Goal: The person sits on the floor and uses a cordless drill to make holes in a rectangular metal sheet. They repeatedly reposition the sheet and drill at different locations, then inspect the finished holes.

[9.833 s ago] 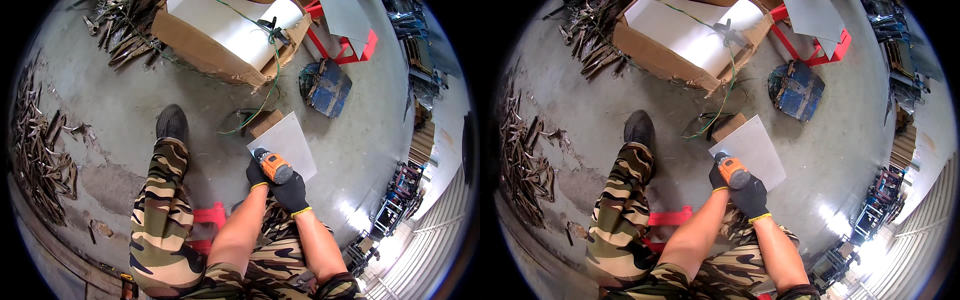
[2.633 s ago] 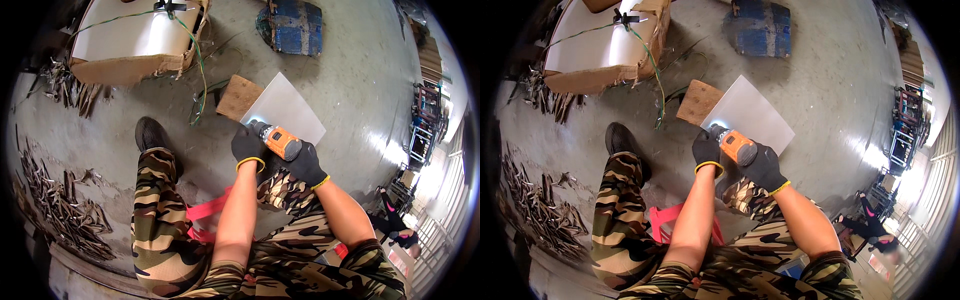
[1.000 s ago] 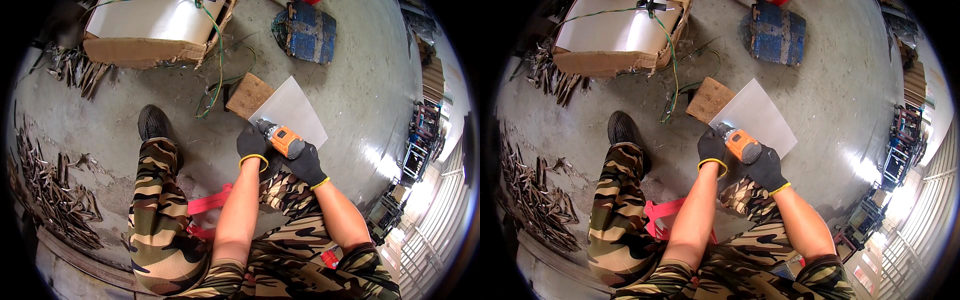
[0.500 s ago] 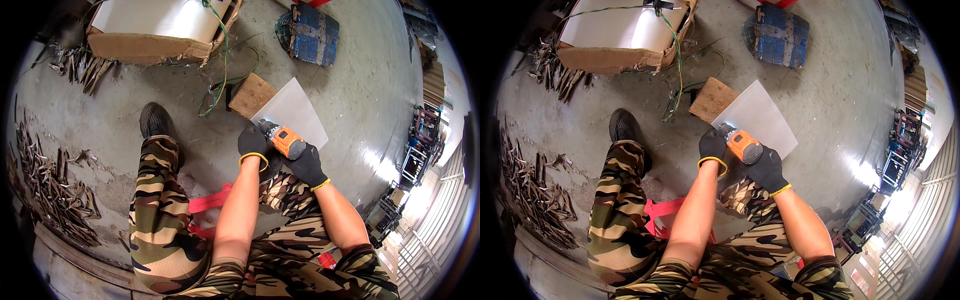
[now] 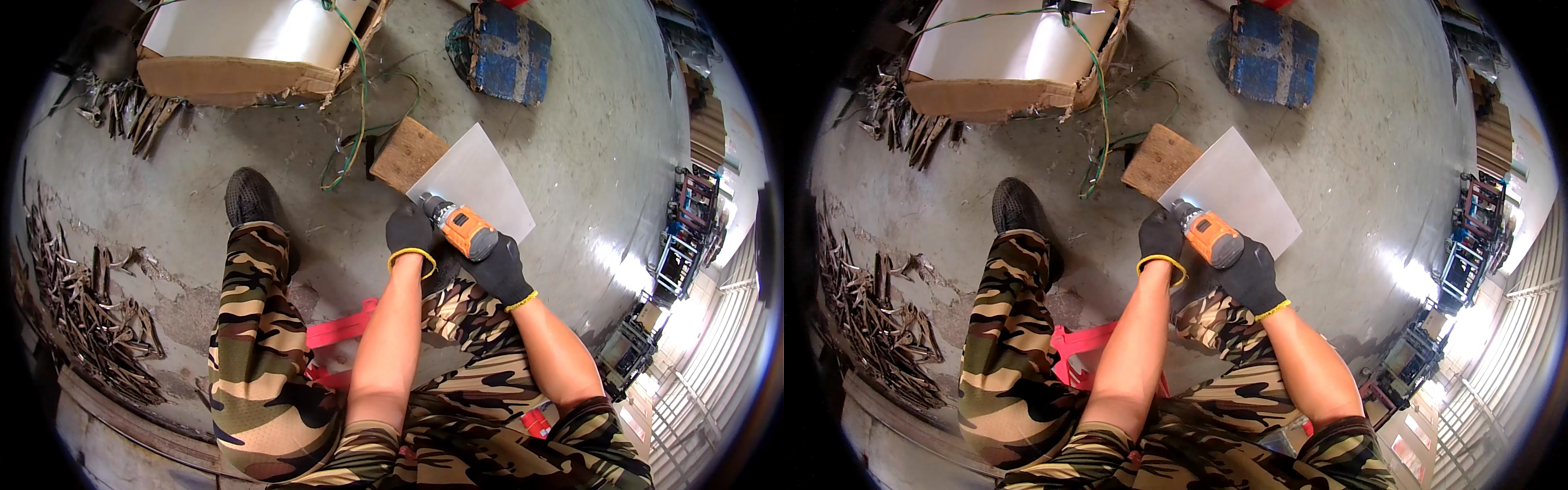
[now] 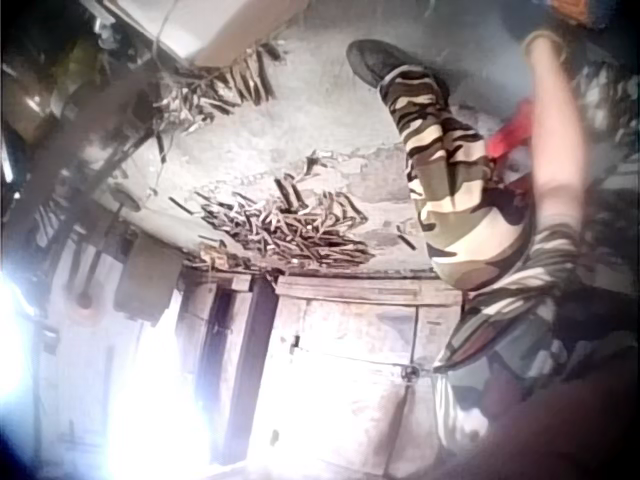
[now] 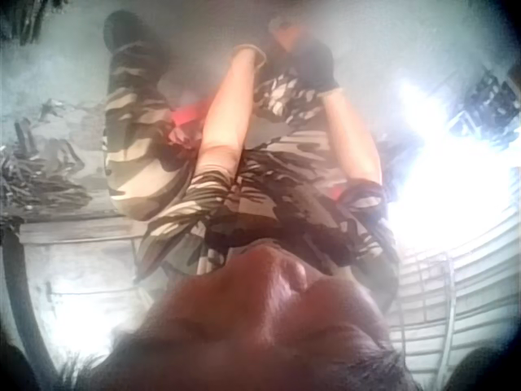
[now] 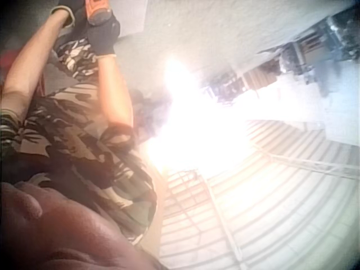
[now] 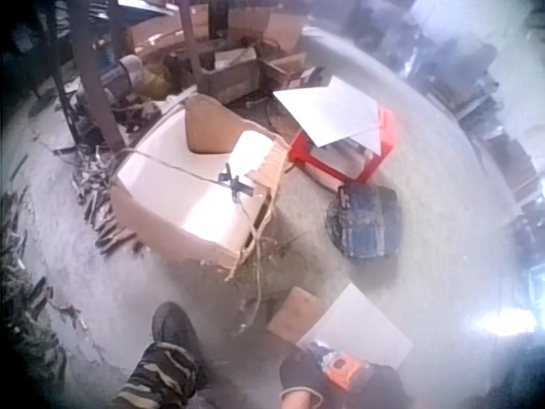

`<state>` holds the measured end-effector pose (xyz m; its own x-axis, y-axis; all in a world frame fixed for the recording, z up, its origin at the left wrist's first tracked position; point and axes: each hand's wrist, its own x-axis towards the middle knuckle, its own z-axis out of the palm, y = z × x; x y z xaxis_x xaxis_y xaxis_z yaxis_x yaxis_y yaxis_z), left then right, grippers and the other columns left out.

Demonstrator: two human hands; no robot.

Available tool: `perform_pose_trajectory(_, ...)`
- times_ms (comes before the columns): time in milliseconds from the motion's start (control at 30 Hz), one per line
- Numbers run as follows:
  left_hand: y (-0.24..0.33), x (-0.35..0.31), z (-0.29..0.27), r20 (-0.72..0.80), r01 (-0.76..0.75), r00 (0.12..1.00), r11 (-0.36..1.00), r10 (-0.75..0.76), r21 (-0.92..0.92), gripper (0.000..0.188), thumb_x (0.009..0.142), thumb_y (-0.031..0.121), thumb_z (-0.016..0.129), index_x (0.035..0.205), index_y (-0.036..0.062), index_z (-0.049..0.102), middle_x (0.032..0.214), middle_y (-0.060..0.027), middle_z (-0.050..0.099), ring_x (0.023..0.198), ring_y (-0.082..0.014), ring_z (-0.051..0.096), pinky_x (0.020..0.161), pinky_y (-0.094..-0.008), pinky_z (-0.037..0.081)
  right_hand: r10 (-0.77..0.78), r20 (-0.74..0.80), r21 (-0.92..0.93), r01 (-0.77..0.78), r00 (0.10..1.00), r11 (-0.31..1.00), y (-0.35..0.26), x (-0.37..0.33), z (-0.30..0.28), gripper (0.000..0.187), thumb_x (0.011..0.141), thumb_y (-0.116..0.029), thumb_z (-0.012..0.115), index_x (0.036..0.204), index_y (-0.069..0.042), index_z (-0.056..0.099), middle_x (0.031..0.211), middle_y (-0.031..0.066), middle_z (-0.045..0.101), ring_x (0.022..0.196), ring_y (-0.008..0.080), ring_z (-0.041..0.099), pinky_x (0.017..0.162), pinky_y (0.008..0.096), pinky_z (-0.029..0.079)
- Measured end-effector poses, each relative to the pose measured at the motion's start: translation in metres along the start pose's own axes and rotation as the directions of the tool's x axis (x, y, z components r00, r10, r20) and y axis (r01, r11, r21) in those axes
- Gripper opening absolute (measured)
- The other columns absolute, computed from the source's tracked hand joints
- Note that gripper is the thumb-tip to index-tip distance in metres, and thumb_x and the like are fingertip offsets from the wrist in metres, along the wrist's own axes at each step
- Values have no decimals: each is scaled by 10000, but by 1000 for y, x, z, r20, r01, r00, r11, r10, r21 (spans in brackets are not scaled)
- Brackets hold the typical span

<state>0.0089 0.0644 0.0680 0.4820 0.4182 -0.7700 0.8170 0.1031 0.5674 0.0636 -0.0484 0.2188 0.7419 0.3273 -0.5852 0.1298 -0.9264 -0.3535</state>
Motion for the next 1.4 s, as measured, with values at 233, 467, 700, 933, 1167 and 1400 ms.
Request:
perform_pose_trajectory(233,-1,1,2,17,59,998,997,-58,-47,310,926,280,534,969,23,702,971,-265,690,943,-455,658,809,-515,520,-47,-10,-4,47,999,999,10,2,5,429,692,-248,814,1057,-59,690,982,181,721,915,377,688,788,439,553)
perform_pose_trajectory(467,3,-1,-1,12,23,1000,998,-22,-55,304,930,272,523,997,32,697,1003,-257,690,972,-445,652,840,-503,513,-57,-4,-51,57,998,997,-6,2,-5,470,713,-250,798,1144,-97,692,987,178,723,915,365,693,785,435,555)
perform_pose_trajectory(700,3,-2,-1,-14,9,1000,1000,-9,-7,301,920,249,506,972,24,698,1001,-249,692,969,-443,653,846,-510,512,8,38,-48,-6,999,999,-20,2,-12,375,773,-222,768,1116,-88,701,997,163,726,932,352,697,789,411,557)
perform_pose_trajectory(933,3,-1,1,-11,10,1000,1000,-10,0,306,916,250,507,930,24,714,992,-248,694,955,-439,658,840,-510,517,-63,-12,-78,62,998,995,-6,2,-5,467,735,-233,769,1183,-124,689,998,158,722,925,357,691,798,429,551)
perform_pose_trajectory(1167,-3,2,3,-15,14,1000,1000,-15,-26,329,935,272,502,938,24,719,995,-255,693,953,-441,660,835,-505,520,-38,-4,-81,37,999,996,-13,1,-7,463,749,-220,759,1196,-126,682,1009,155,720,933,358,686,808,424,548)
perform_pose_trajectory(1400,7,-4,-3,-2,21,1000,1000,-21,12,328,938,273,501,948,27,718,1000,-256,692,967,-439,658,844,-504,517,-65,-13,-59,65,998,996,-8,1,-7,439,755,-201,749,1181,-114,689,1001,166,721,930,367,686,806,430,547)
